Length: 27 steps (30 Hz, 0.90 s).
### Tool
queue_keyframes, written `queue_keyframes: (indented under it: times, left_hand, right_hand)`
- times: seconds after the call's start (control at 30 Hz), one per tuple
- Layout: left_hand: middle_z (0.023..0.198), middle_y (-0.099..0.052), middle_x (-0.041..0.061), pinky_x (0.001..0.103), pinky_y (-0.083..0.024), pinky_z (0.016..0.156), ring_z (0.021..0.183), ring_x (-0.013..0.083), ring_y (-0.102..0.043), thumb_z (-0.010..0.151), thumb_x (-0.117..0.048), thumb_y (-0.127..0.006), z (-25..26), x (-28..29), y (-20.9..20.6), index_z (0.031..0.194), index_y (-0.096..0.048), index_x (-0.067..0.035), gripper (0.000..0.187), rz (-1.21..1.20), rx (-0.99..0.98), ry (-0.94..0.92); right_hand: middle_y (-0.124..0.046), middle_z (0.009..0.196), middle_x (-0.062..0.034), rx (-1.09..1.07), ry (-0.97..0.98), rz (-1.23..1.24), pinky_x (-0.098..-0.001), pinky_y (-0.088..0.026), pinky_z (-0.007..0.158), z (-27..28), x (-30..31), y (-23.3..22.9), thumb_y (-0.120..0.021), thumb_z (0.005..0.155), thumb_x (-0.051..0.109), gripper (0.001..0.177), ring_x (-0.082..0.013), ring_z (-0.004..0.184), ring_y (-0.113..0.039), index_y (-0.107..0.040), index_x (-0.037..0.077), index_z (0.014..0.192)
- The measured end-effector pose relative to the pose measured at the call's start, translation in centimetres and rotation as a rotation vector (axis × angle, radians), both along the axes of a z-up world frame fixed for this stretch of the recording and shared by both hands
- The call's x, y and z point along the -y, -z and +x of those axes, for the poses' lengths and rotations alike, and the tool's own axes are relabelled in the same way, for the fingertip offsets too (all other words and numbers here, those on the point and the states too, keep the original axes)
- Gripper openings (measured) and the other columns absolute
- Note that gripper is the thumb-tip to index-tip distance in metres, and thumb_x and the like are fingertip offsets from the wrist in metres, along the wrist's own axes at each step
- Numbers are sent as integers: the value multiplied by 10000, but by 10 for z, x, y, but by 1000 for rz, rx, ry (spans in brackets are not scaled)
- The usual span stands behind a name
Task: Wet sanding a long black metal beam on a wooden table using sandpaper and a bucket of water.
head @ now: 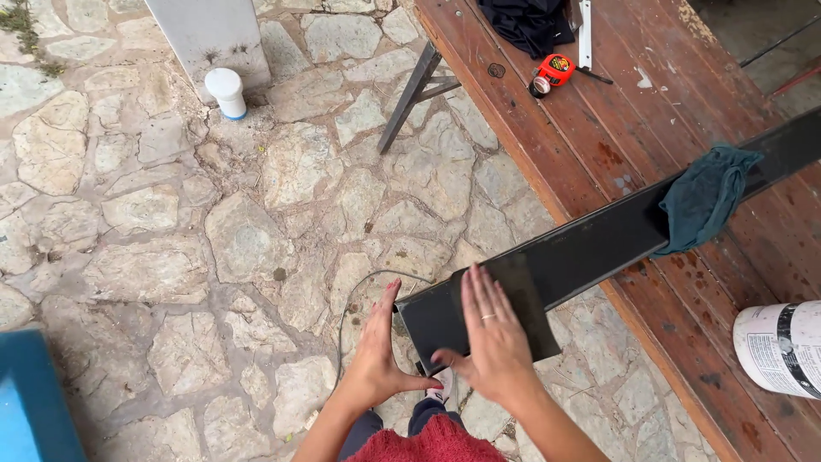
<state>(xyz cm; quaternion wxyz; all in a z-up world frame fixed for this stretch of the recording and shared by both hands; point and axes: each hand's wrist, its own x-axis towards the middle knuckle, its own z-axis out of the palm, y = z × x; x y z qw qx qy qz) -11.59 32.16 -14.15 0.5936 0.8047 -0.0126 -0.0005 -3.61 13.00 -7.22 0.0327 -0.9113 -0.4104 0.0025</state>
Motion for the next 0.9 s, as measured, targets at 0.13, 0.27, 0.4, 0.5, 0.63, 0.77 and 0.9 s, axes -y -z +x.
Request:
queue_keyframes:
  times: [0.13, 0.27, 0.4, 0.5, 0.63, 0.77, 0.9]
  left_hand:
    - [1710, -151, 194, 523, -175, 1251, 1580, 372, -164, 620, -283, -982, -5, 4, 14, 1612, -53, -27, 1383, -103, 81, -19]
    - [1650, -307, 215, 476, -241, 1249, 1547, 379, -279, 560, -272, -1011, -1, 3, 17, 1576, -231, -1, 1309, -63, 205, -102]
    - [1676, -254, 209, 508, -222, 1239, 1560, 376, -222, 546, -238, -1023, -2, 4, 23, 1603, -152, -56, 1382, -75, 52, -60]
    - [1631, -319, 242, 491, -256, 1242, 1539, 390, -277, 639, -251, -935, 1, 3, 25, 1567, -235, 15, 1193, -86, 172, -85]
    - [1663, -308, 175, 482, -270, 1216, 1532, 355, -297, 507, -301, -1066, -4, 4, 15, 1600, -163, -82, 1434, -46, 13, -48]
    - [1664, -295, 180, 494, -263, 1212, 1529, 349, -298, 489, -418, -1058, -1, 2, 16, 1591, -191, -96, 1439, -13, -9, -55]
    - [1632, -343, 214, 495, -298, 1189, 1504, 377, -345, 465, -400, -1065, 5, -2, 17, 1578, -233, -87, 1424, 4, 78, -72]
  right_hand:
    - [51, 1706, -255, 509, -35, -328, -390, 6, 1308, -10, -36, 9, -92, 807, 1035, 1395, -298, 1579, 9, 43, -90, 1621]
    - [-180, 1681, -252, 28, -243, -55, -436, -96, 1293, -25, -25, -1, -164, 801, 928, 1280, -334, 1575, -186, -179, -82, 1587]
    - [42, 1702, -255, 280, -57, -236, -390, -6, 1295, -4, -33, 11, -54, 859, 918, 1253, -306, 1580, -11, 39, -78, 1613]
    - [-79, 1694, -225, 384, -146, -210, -390, -56, 1308, -38, -48, 5, -119, 812, 1000, 1334, -287, 1578, -101, -73, -70, 1606]
    - [37, 1716, -243, 513, -98, -456, -388, -4, 1304, -37, 0, 3, 68, 757, 911, 1305, -283, 1577, -23, 30, -68, 1620]
    - [91, 1706, -188, -16, 401, -138, -416, -10, 1285, 32, 60, 17, -60, 887, 807, 1091, -291, 1576, 21, 51, -6, 1605]
    - [-9, 1707, -203, 23, 116, -104, -422, -53, 1278, -15, 20, 4, -75, 862, 858, 1152, -305, 1576, -65, -17, -12, 1615]
